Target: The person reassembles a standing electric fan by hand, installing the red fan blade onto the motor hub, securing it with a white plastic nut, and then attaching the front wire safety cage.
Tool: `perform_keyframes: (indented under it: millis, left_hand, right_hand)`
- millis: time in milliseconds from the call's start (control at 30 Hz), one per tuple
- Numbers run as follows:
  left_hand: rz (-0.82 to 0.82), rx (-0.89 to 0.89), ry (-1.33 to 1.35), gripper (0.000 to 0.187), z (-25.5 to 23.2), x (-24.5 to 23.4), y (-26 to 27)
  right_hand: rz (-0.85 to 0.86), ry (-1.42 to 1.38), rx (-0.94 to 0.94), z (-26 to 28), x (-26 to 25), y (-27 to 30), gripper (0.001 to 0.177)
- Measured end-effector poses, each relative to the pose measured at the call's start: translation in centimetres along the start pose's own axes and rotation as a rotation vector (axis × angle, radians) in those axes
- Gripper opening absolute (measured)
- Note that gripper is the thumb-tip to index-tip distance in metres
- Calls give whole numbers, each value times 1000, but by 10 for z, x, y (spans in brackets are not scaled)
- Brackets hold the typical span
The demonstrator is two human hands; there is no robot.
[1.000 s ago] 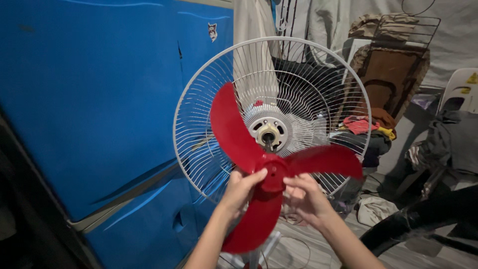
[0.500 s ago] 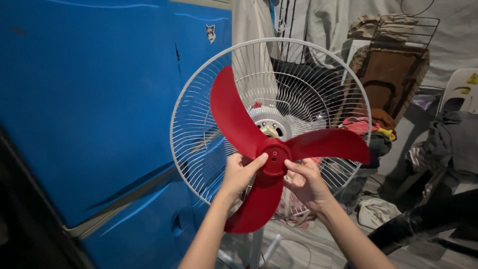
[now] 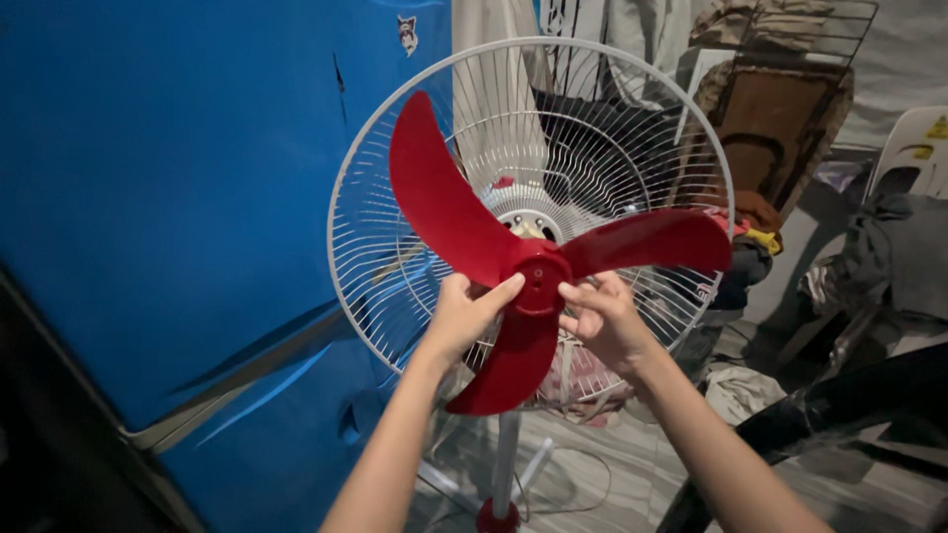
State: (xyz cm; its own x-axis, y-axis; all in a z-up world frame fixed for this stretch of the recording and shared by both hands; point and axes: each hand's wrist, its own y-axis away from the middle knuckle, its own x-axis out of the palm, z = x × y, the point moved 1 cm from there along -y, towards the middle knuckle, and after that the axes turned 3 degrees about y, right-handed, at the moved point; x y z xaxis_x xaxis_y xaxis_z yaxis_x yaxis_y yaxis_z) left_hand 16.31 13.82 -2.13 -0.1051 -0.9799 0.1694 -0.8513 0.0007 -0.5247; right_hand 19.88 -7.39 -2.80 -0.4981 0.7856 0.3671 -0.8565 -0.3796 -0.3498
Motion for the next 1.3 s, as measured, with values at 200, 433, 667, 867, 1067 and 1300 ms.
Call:
perform_keyframes:
  millis: [200, 433, 667, 867, 1067, 1300]
  left_hand:
    - [30, -99, 34, 38, -4, -1, -1]
    - [-12, -195, 39, 36, -2, -1, 2]
    - [-18, -199, 61, 37, 1, -1, 2]
    - [-40, -210, 62, 38, 2, 0, 0]
    - [-59, -219, 42, 40, 7, -3, -7]
    - [-153, -140, -14, 42, 9, 5, -11]
  right_hand:
    - [7, 3, 30, 6, 6, 5, 32]
    - [26, 30, 33, 5, 0, 2, 33]
    - [60, 23, 48, 0, -8, -2, 33]
    - [10, 61, 65, -5, -15, -11, 36]
    - [-57, 20, 76, -13, -20, -16, 35]
    - [-32, -31, 64, -18, -9, -14, 32]
